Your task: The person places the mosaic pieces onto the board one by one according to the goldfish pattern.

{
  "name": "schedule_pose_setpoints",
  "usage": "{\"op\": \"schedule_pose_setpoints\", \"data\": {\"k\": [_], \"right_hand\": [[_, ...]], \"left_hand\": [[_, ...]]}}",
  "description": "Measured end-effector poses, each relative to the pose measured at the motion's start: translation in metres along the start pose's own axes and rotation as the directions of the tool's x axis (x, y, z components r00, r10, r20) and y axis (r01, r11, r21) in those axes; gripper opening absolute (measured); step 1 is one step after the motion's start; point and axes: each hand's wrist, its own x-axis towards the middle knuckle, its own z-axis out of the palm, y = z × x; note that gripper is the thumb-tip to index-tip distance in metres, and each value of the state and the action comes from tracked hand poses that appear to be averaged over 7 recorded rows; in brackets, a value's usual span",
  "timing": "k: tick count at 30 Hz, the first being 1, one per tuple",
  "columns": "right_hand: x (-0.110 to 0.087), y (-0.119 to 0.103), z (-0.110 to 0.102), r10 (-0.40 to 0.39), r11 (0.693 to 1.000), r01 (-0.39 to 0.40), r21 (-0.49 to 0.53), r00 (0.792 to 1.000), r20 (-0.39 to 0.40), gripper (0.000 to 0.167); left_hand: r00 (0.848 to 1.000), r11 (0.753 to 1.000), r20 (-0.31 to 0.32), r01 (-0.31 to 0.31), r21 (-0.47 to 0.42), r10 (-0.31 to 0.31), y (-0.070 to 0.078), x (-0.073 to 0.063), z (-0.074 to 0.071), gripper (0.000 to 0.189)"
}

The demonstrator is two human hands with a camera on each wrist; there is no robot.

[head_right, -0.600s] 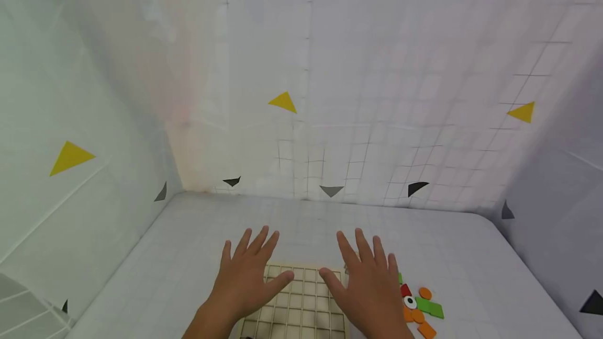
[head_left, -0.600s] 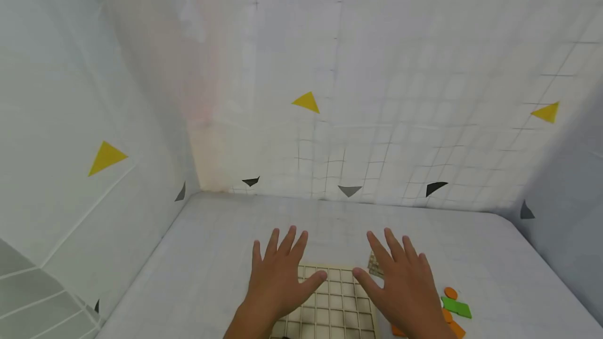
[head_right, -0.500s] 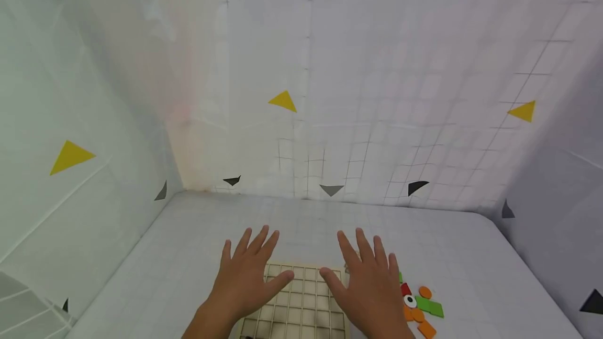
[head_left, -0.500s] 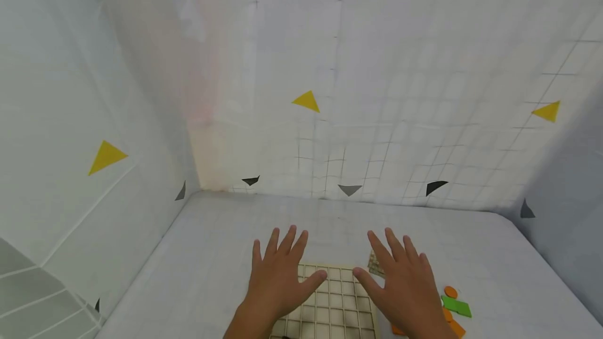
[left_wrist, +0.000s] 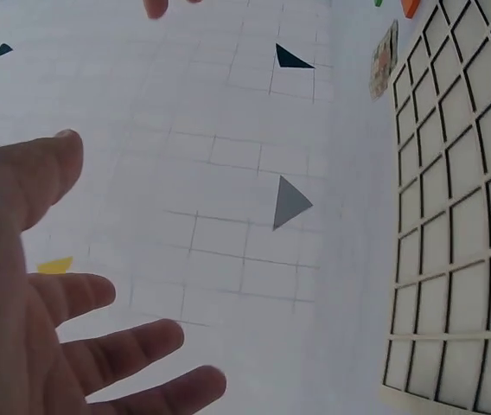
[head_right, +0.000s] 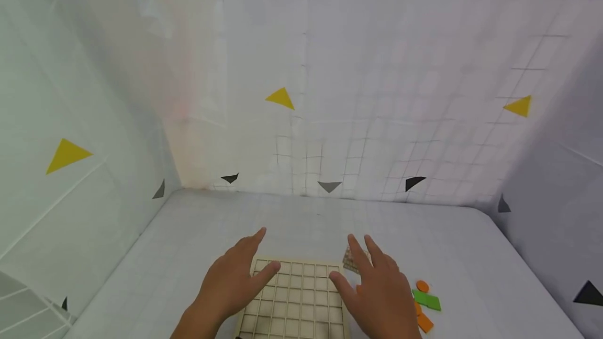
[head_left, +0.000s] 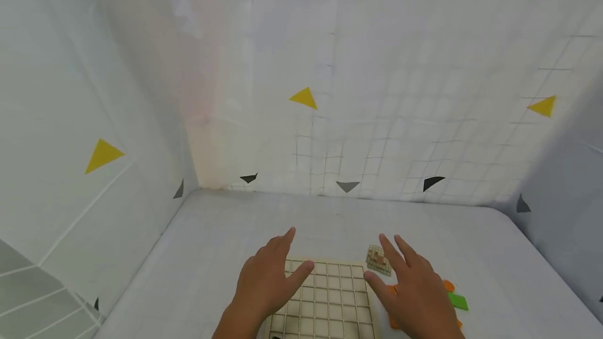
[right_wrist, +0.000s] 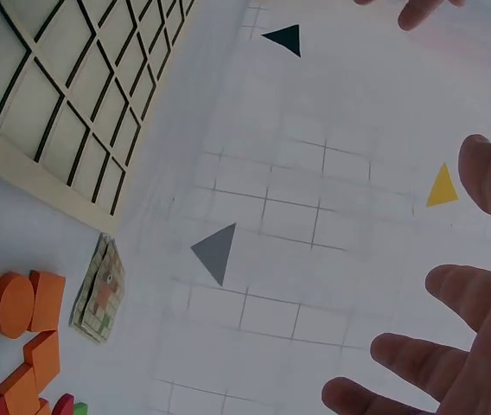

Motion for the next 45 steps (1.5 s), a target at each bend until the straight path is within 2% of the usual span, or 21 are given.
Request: {"op": "schedule_pose_setpoints", "data": {"k": [3,7,15,18,22,25,28,36,45], "right_hand": [[-0.004,0.004,-0.002,0.037,0.999,-0.038,0.010,0.998,0.049,0.083],[-0.009,0.011,-0.004,0.071,0.997,-0.070,-0.010,0.994,0.086,0.088],[-0.016,0.024,-0.008,0.183,0.983,-0.183,-0.014,0.973,0.138,0.104],[-0.021,0.034,-0.006,0.242,0.970,-0.242,-0.023,0.955,0.173,0.108],[-0.027,0.050,-0.004,0.305,0.952,-0.302,-0.049,0.926,0.220,0.111],[-0.031,0.060,-0.003,0.318,0.948,-0.312,-0.063,0.923,0.216,0.111],[-0.032,0.067,-0.002,0.337,0.942,-0.329,-0.074,0.920,0.199,0.109],[-0.032,0.079,-0.002,0.410,0.912,-0.404,-0.069,0.891,0.198,0.108],[-0.038,0.092,0.002,0.451,0.891,-0.450,-0.057,0.869,0.201,0.091]], "left_hand": [[0.998,0.995,0.036,0.056,-0.078,-0.054,-0.007,-0.003,0.000,0.081],[0.990,0.977,0.065,0.135,-0.165,-0.126,-0.018,-0.006,0.002,0.079],[0.967,0.942,0.082,0.255,-0.219,-0.243,-0.047,-0.007,0.008,0.079],[0.956,0.921,0.118,0.289,-0.262,-0.267,-0.056,-0.011,0.015,0.079],[0.935,0.877,0.182,0.350,-0.329,-0.304,-0.064,-0.013,0.024,0.079],[0.922,0.856,0.197,0.384,-0.347,-0.334,-0.068,-0.012,0.028,0.076],[0.912,0.845,0.197,0.409,-0.345,-0.360,-0.071,-0.009,0.031,0.071],[0.889,0.836,0.221,0.453,-0.309,-0.400,-0.079,-0.009,0.037,0.070],[0.893,0.830,0.283,0.435,-0.349,-0.349,-0.076,-0.015,0.040,0.073]]}}
